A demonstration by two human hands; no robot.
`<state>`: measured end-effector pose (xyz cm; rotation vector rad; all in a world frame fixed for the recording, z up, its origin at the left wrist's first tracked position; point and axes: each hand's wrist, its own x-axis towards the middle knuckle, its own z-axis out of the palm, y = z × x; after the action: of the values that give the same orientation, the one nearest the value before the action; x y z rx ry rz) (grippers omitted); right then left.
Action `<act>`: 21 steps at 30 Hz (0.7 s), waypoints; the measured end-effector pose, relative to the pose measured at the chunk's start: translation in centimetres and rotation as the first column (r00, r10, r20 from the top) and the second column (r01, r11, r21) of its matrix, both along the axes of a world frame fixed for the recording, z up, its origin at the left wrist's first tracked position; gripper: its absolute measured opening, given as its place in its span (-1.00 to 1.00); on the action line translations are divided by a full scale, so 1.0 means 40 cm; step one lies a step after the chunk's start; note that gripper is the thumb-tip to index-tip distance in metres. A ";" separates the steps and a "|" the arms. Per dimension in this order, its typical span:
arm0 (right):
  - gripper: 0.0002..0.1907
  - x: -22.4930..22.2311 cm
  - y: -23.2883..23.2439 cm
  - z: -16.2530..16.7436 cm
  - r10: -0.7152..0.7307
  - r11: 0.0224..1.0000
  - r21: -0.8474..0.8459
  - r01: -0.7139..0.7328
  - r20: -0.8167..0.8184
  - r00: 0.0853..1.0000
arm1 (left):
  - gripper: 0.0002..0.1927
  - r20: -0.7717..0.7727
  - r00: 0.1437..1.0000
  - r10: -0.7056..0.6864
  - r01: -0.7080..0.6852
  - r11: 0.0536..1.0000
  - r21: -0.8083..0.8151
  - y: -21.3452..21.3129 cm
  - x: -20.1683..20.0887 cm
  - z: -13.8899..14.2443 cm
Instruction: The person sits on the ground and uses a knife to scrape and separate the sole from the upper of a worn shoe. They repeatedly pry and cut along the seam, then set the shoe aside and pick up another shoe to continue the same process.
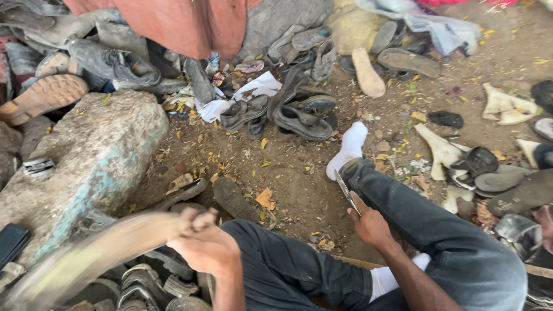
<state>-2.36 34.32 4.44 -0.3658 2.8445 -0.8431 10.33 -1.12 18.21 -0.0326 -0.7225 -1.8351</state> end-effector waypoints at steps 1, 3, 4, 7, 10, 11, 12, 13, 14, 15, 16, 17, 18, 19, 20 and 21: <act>-0.35 -0.002 -0.015 -0.008 0.029 0.999 -0.025 -0.030 -0.054 0.998 | -0.65 0.114 0.993 0.030 -0.027 0.999 -0.032 -0.012 -0.021 0.011; -0.32 0.000 -0.044 -0.024 0.065 0.985 0.155 -0.073 0.060 0.996 | -0.71 0.323 0.942 0.094 -0.067 0.993 -0.094 -0.011 -0.094 -0.006; -0.30 0.003 -0.056 -0.031 0.070 0.965 0.244 -0.096 0.113 0.991 | -0.70 0.438 0.897 0.058 0.004 0.990 -0.139 0.010 -0.155 -0.035; -0.36 0.011 -0.071 -0.045 0.068 0.988 0.121 -0.099 0.241 0.968 | -0.78 0.749 0.574 0.332 0.243 0.804 -0.543 0.104 -0.400 -0.157; -0.42 0.005 -0.070 -0.048 0.122 0.954 0.230 -0.194 0.292 0.949 | -0.62 0.647 0.501 0.574 0.543 0.374 -0.752 0.150 -0.668 -0.248; -0.43 -0.001 -0.070 -0.047 0.128 0.945 0.247 -0.214 0.323 0.938 | -0.53 0.497 0.546 0.675 0.546 0.164 -0.822 0.146 -0.738 -0.267; -0.44 -0.008 -0.070 -0.045 0.130 0.936 0.265 -0.232 0.353 0.927 | -0.43 0.328 0.596 0.733 0.534 -0.056 -0.844 0.141 -0.803 -0.281; -0.46 -0.017 -0.073 -0.043 0.134 0.925 0.283 -0.254 0.383 0.914 | -0.46 0.147 0.594 0.791 0.428 -0.156 -0.890 0.134 -0.872 -0.285; -0.45 -0.026 -0.076 -0.041 0.133 0.930 0.267 -0.252 0.394 0.909 | -0.46 -0.036 0.568 0.822 0.321 -0.262 -0.910 0.128 -0.925 -0.282; -0.45 -0.033 -0.082 -0.037 0.131 0.937 0.247 -0.247 0.408 0.904 | -0.55 0.054 0.539 0.841 0.508 -0.273 -0.817 0.116 -0.953 -0.278; -0.45 -0.039 -0.087 -0.034 0.130 0.944 0.224 -0.243 0.424 0.896 | -0.63 0.135 0.489 0.862 0.674 -0.275 -0.686 0.105 -0.974 -0.273; -0.44 -0.043 -0.093 -0.030 0.122 0.949 0.217 -0.228 0.414 0.902 | -0.70 0.202 0.420 0.885 0.810 -0.265 -0.523 0.097 -0.986 -0.270; -0.43 -0.047 -0.098 -0.026 0.119 0.954 0.208 -0.217 0.403 0.907 | -0.72 0.192 0.464 0.865 0.795 -0.311 -0.521 0.091 -0.983 -0.276; -0.43 -0.048 -0.101 -0.023 0.117 0.959 0.196 -0.206 0.390 0.913 | -0.73 0.179 0.507 0.843 0.777 -0.357 -0.519 0.089 -0.968 -0.272; -0.53 -0.050 -0.103 -0.020 0.069 0.966 0.209 -0.154 0.366 0.928 | -0.74 0.168 0.548 0.820 0.759 -0.402 -0.512 0.089 -0.941 -0.265; -0.56 -0.053 -0.102 -0.017 0.020 0.970 0.222 -0.102 0.344 0.939 | -0.72 0.158 0.555 0.817 0.739 -0.397 -0.544 0.098 -0.897 -0.261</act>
<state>-4.46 30.23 3.78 -0.2472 2.5552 -0.4890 -25.54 2.79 7.78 -0.2446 -3.0114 0.1843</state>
